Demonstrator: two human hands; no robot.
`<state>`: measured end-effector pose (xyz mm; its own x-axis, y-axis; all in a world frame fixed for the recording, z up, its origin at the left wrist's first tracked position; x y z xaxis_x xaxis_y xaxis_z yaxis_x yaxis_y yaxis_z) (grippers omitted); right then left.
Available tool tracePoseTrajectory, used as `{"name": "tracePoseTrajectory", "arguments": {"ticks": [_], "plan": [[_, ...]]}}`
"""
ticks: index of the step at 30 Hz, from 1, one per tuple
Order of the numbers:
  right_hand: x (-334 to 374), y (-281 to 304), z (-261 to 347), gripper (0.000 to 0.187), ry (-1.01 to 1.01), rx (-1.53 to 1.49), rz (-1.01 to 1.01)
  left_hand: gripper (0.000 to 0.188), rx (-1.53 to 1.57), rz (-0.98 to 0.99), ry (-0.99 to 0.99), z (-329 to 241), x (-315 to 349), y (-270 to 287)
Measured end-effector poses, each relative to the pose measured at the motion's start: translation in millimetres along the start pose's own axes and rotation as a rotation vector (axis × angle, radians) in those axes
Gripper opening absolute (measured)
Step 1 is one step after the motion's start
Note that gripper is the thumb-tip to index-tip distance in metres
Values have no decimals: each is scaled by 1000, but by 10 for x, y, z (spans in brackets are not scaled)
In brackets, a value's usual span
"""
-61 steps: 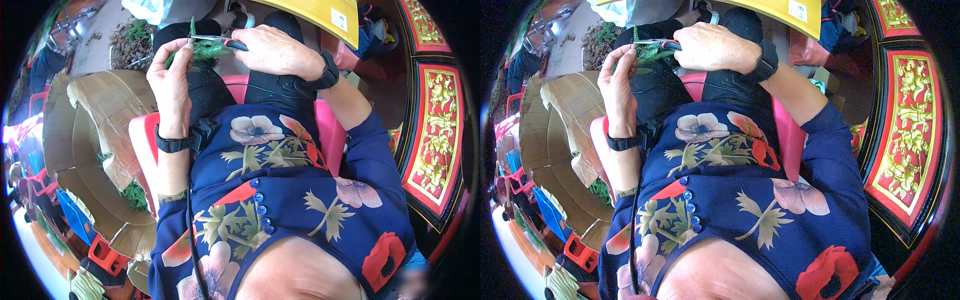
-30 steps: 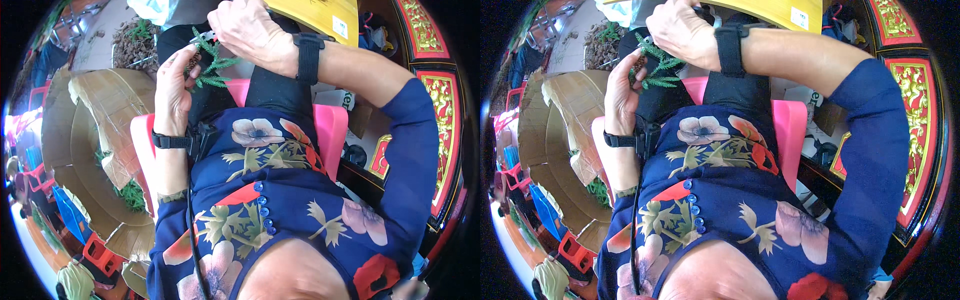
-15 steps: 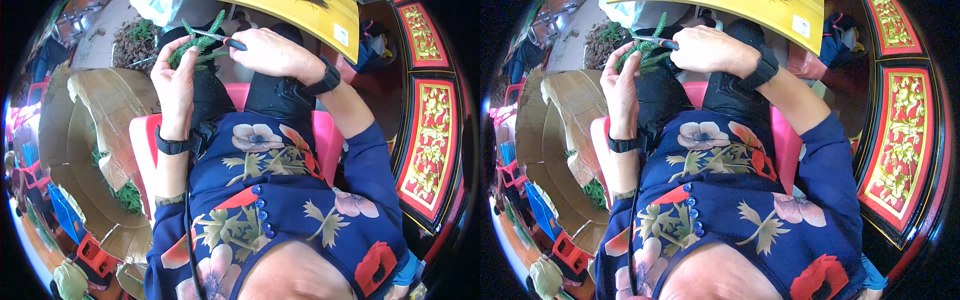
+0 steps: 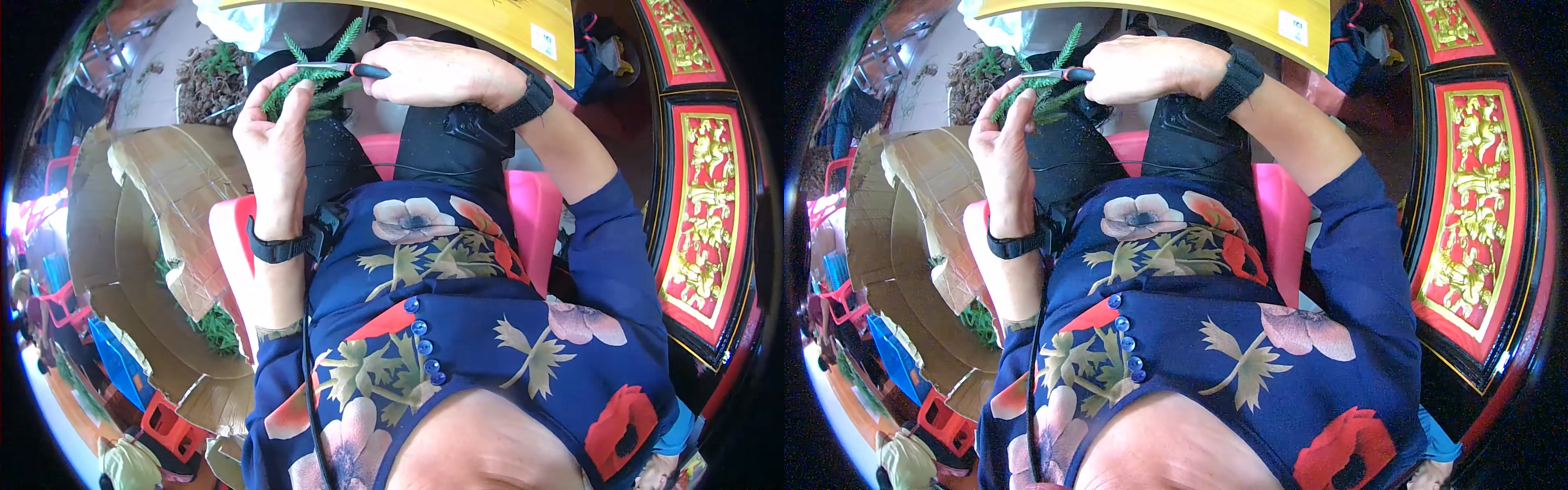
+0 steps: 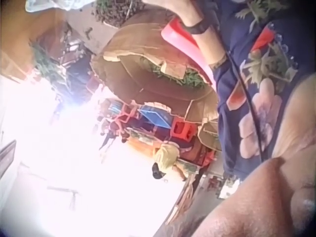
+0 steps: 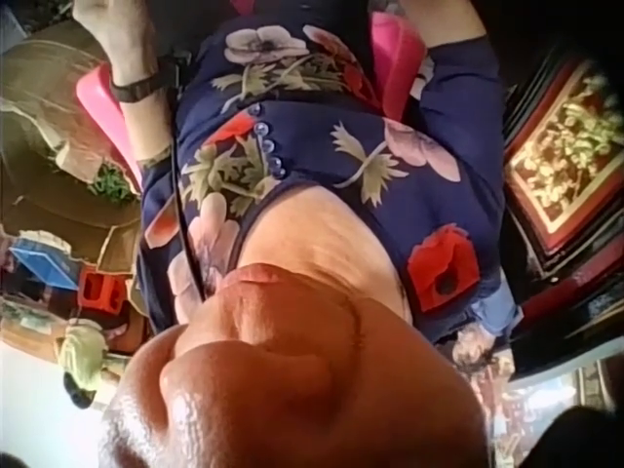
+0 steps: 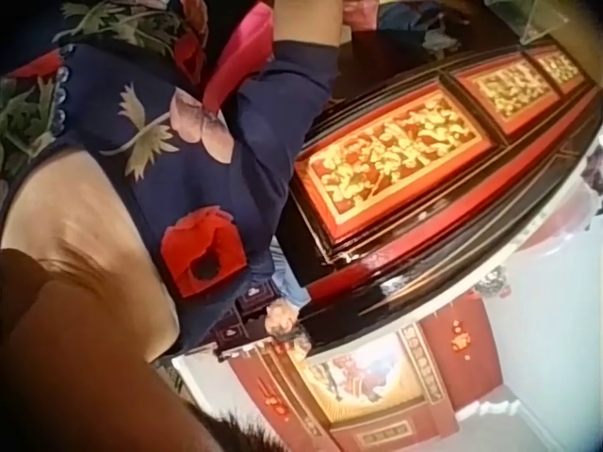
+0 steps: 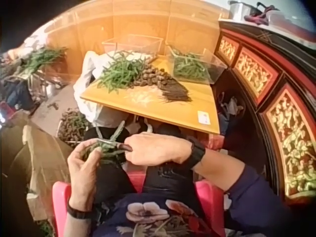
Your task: Assembling decorative plant items by attaching green plastic sprigs to small brown seed-like bases.
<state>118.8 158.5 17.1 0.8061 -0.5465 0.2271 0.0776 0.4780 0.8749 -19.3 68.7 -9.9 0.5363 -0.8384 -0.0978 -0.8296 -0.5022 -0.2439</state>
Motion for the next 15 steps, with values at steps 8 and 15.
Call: {"name": "tracePoseTrajectory", "arguments": {"ticks": [8, 15], "plan": [[-30, -103, -34, 30, 62, 17, 52, 22, 4, 6, 87, 23, 23, 36], [85, -71, 86, 30, -38, 188, -183, 24, 26, 3, 132, 52, 4, 35]]}}
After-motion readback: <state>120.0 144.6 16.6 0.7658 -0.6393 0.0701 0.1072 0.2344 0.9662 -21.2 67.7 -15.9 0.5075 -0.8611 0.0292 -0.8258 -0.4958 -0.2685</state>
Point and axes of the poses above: each hand's wrist, its own x-axis away from the middle knuckle, its own y-axis out of the back of the hand, z = x × y, the point moved 6 cm from there along -x, towards the middle knuckle, and after that the axes turned 8 degrees about x, right-handed, at the moved point
